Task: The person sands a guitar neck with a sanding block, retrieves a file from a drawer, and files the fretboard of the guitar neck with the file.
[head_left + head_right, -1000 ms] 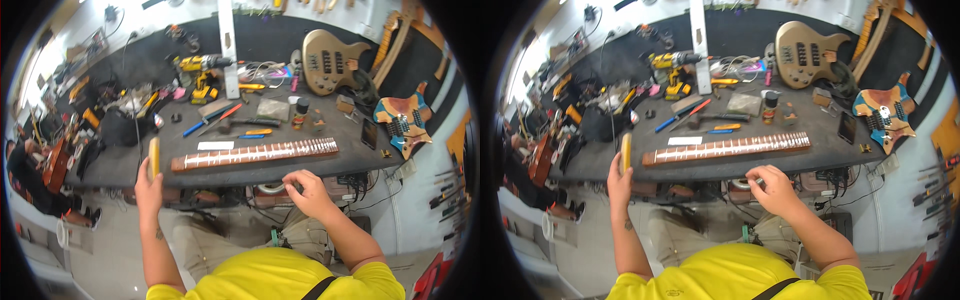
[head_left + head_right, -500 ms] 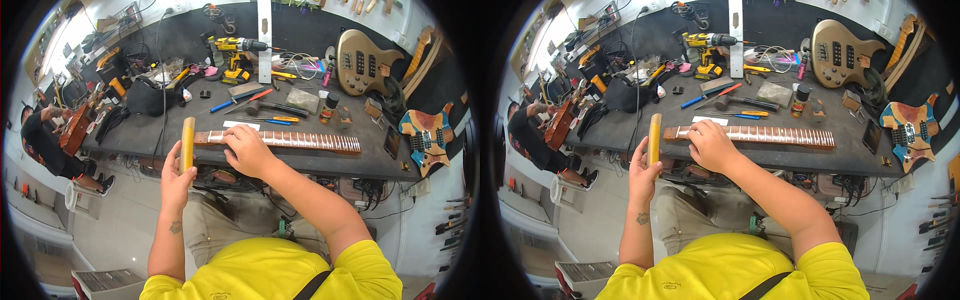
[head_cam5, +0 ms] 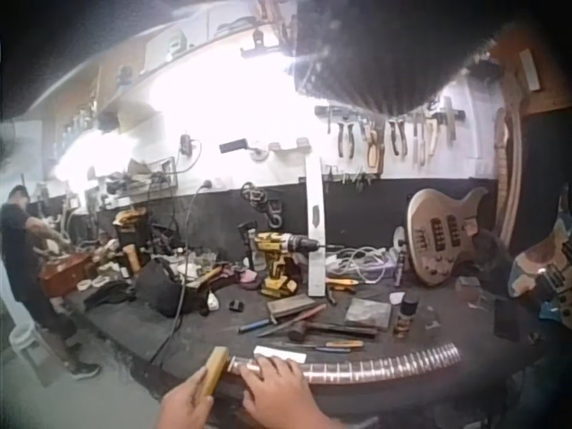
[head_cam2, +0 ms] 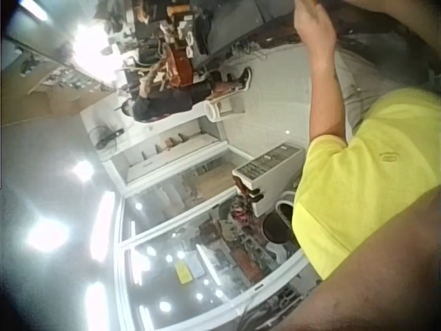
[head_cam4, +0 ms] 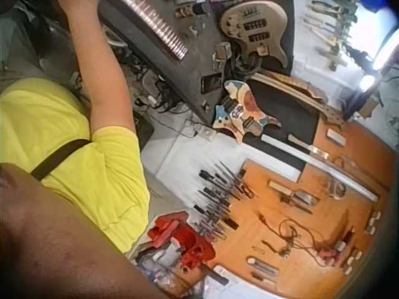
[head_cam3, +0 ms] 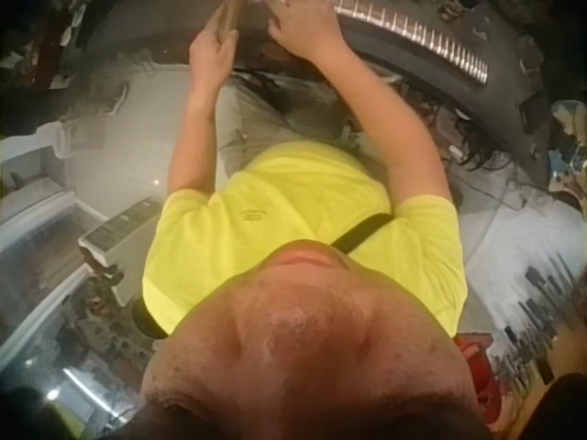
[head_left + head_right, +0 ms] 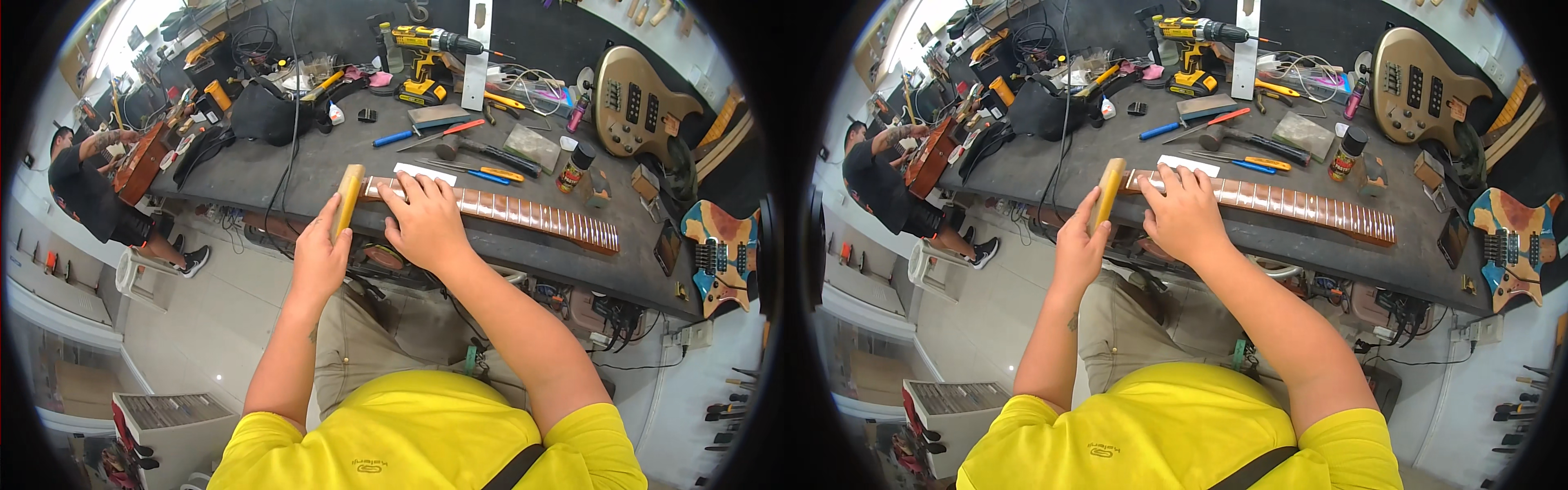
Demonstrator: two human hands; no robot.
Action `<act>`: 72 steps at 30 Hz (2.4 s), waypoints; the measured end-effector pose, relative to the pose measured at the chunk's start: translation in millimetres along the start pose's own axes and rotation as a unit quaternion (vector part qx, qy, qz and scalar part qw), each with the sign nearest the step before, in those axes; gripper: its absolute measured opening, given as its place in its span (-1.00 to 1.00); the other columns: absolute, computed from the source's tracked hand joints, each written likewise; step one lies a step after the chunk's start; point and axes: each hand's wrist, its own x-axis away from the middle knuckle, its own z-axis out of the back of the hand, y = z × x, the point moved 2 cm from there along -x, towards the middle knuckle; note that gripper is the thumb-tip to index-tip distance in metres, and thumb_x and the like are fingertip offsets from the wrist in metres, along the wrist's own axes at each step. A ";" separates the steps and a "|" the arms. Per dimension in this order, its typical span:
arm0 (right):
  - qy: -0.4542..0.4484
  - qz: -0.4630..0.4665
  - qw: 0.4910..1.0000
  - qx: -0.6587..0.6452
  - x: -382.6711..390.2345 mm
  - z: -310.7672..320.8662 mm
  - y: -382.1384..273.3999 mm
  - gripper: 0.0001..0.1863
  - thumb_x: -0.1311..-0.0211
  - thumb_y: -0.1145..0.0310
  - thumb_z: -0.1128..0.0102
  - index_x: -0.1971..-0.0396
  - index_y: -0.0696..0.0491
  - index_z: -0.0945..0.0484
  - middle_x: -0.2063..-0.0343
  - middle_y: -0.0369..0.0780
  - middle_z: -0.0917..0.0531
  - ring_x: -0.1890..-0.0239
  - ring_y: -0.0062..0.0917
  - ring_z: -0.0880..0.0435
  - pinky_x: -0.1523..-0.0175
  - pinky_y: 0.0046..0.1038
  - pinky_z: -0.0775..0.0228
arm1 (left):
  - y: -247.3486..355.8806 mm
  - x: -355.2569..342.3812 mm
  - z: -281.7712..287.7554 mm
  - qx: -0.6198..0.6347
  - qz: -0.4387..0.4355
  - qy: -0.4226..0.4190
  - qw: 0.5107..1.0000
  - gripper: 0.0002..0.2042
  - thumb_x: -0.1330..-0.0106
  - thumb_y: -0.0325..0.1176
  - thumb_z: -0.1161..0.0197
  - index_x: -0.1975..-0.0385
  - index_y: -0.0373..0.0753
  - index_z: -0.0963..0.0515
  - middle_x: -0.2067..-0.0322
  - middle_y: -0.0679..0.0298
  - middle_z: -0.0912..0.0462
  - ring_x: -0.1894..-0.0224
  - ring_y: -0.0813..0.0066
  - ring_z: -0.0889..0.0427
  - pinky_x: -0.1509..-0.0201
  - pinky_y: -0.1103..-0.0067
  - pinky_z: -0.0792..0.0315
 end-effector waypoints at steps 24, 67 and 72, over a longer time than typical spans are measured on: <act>0.006 -0.013 1.000 0.004 1.3 1.6 -0.9 -0.35 -0.20 0.15 -0.44 -0.34 -0.07 -0.70 -0.19 -0.02 -0.71 -0.16 -0.12 -0.66 -0.38 0.01 -0.38 | 20.9 17.1 -2.1 -0.079 -0.050 -0.031 0.995 -0.38 -0.42 -0.57 -0.38 -0.52 -0.35 -0.50 0.19 -0.18 -0.75 0.14 -0.19 -0.76 -0.03 0.19 -0.62; -0.025 -0.021 0.999 0.005 4.1 0.3 3.1 -0.38 -0.28 0.10 -0.44 -0.36 -0.10 -0.71 -0.19 -0.03 -0.71 -0.21 -0.12 -0.65 -0.41 0.00 -0.37 | 23.6 -33.1 -15.2 -0.084 -0.004 -0.066 0.994 -0.43 -0.38 -0.56 -0.37 -0.44 -0.43 -0.55 0.27 -0.28 -0.75 0.19 -0.35 -0.76 0.03 0.04 -0.63; -0.024 -0.024 0.999 0.015 -0.6 1.6 -1.8 -0.39 -0.27 0.11 -0.44 -0.34 -0.11 -0.72 -0.18 -0.05 -0.70 -0.19 -0.15 -0.65 -0.39 -0.03 -0.37 | 20.0 -34.7 -8.0 -0.086 -0.063 -0.055 0.993 -0.44 -0.39 -0.56 -0.35 -0.42 -0.42 -0.52 0.25 -0.28 -0.75 0.17 -0.36 -0.76 0.08 0.00 -0.61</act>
